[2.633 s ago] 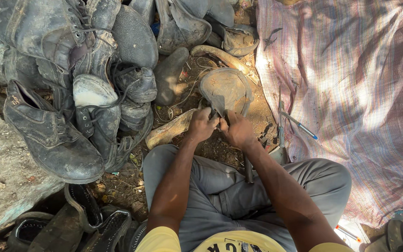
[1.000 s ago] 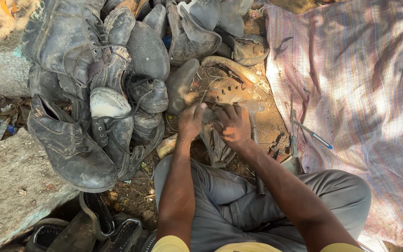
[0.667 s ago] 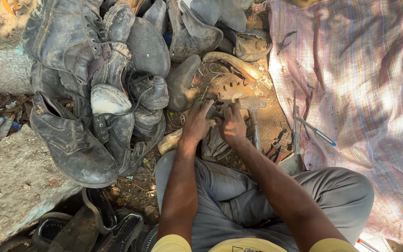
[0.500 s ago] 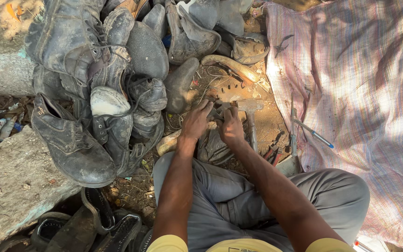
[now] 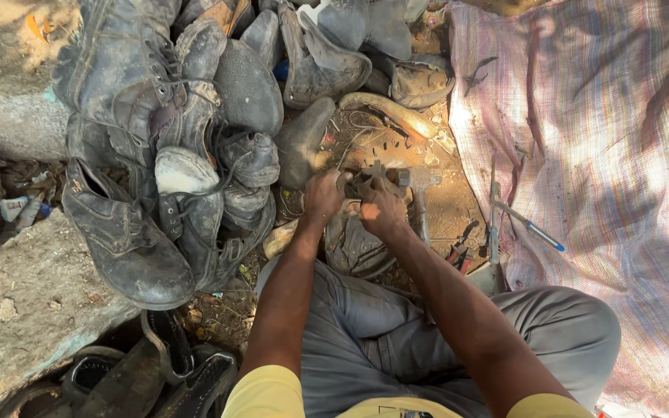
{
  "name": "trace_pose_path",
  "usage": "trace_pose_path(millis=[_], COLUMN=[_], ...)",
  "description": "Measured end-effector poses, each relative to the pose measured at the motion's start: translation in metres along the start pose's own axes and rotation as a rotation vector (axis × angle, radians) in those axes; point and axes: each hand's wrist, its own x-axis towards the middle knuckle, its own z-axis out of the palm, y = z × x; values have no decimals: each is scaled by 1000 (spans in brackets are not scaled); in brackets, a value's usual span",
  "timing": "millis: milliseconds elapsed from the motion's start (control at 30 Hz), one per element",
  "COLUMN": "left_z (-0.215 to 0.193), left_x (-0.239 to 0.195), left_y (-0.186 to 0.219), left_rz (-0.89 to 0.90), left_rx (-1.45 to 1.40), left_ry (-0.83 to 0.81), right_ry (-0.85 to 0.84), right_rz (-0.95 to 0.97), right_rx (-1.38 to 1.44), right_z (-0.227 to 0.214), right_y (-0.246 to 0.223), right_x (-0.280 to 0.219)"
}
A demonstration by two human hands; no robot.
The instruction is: The person sits on the ground and uses a hammer to repeatedly strike the sole of a shoe placed on a metal anvil. The person adjusts the shoe's position and continues hammering to separate the sole from the upper part.
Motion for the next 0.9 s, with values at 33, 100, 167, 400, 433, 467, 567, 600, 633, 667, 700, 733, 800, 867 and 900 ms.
trace_pose_path(millis=[33, 100, 167, 400, 433, 467, 567, 600, 633, 667, 700, 733, 800, 867, 900], left_z=[-4, -12, -14, -2, -3, -2, -7, -9, -11, -11, -9, -9, -7, -4, -6], left_x=[3, 4, 7, -5, -5, -9, -7, -8, -8, -8, -7, -4, 0, 0, 1], left_y=[2, -8, -19, -21, -17, -15, -13, -14, -15, -14, -12, -11, -18, -29, -34], left_rz=[-16, -65, -67, 80, 103, -13, -176, -114, -53, -117, -181, -241, -156, -181, -245], left_rx=[-9, -12, -9, -139, -151, -148, -157, -170, -183, -182, -181, -180, -222, -277, -311], left_ry=[32, -24, -40, 160, 211, 164, 147, 223, 299, 237, 175, 115, 130, 74, 14], right_ry=[61, 170, 169, 76, 92, 91, -17, -72, 57, 187, 316, 424, 632, 343, 201], right_rz=[-63, -178, -159, -108, -151, -193, -196, -179, -283, -384, -485, -530, -616, -428, -332], right_rx=[15, 49, -1, -182, -173, -162, -156, -159, -169, -175, -180, -206, -255, -134, -74], right_z=[-3, 1, 10, 17, 12, 13, 12, 11, 11, 10, 10, 10, 12, 13, 13], right_y=[-2, -3, -12, -23, -22, -23, -27, -30, -30, -27, -24, -22, -18, -17, -16], right_x=[3, 1, 6, 8, 16, 19, 16, 13, 9, 1, -6, -11, -23, -34, -40])
